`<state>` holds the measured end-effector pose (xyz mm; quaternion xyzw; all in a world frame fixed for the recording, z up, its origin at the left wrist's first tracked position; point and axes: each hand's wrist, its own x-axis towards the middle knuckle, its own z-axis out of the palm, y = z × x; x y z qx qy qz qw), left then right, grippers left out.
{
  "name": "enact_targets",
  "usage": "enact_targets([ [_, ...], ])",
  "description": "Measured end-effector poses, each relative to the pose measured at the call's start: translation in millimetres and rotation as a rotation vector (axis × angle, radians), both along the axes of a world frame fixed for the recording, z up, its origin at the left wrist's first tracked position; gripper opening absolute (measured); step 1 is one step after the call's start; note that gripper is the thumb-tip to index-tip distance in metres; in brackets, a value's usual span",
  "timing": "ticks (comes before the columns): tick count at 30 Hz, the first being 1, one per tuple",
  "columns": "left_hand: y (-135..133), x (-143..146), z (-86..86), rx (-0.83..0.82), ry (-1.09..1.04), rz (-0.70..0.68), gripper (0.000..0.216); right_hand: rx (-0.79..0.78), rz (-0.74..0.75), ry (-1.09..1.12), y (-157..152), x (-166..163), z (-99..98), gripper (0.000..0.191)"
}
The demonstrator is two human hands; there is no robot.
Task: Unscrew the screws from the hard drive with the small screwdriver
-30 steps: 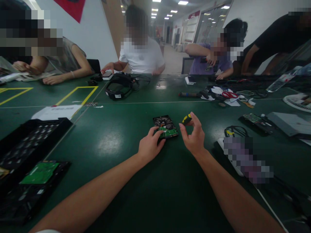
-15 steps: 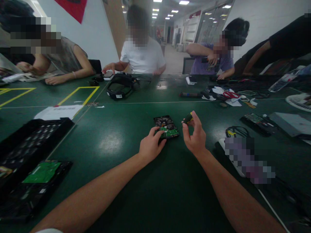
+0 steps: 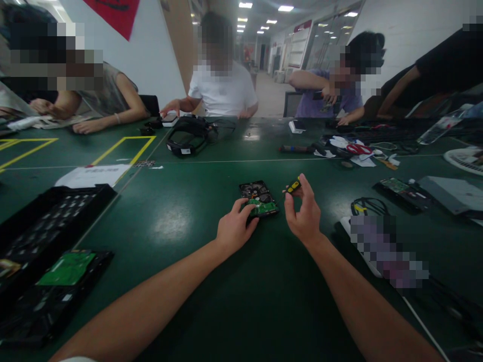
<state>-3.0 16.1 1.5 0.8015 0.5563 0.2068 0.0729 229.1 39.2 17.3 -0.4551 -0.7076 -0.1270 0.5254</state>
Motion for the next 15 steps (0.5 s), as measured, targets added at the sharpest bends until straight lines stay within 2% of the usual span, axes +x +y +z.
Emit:
enact_targets([
  [6,0.5,-0.8,1.0,-0.015,0.013,-0.004,0.043,0.045,0.001,0.009,0.8,0.3,0.9,0.077],
  [12,-0.4,-0.2,3.1,-0.017,0.01,0.004,0.043,-0.033,0.041,0.034,1.1,0.0,-1.8,0.074],
  [15,-1.1,0.0,4.4,-0.025,0.002,0.001,0.042,0.014,0.022,0.026,1.3,-0.7,-3.3,0.074],
])
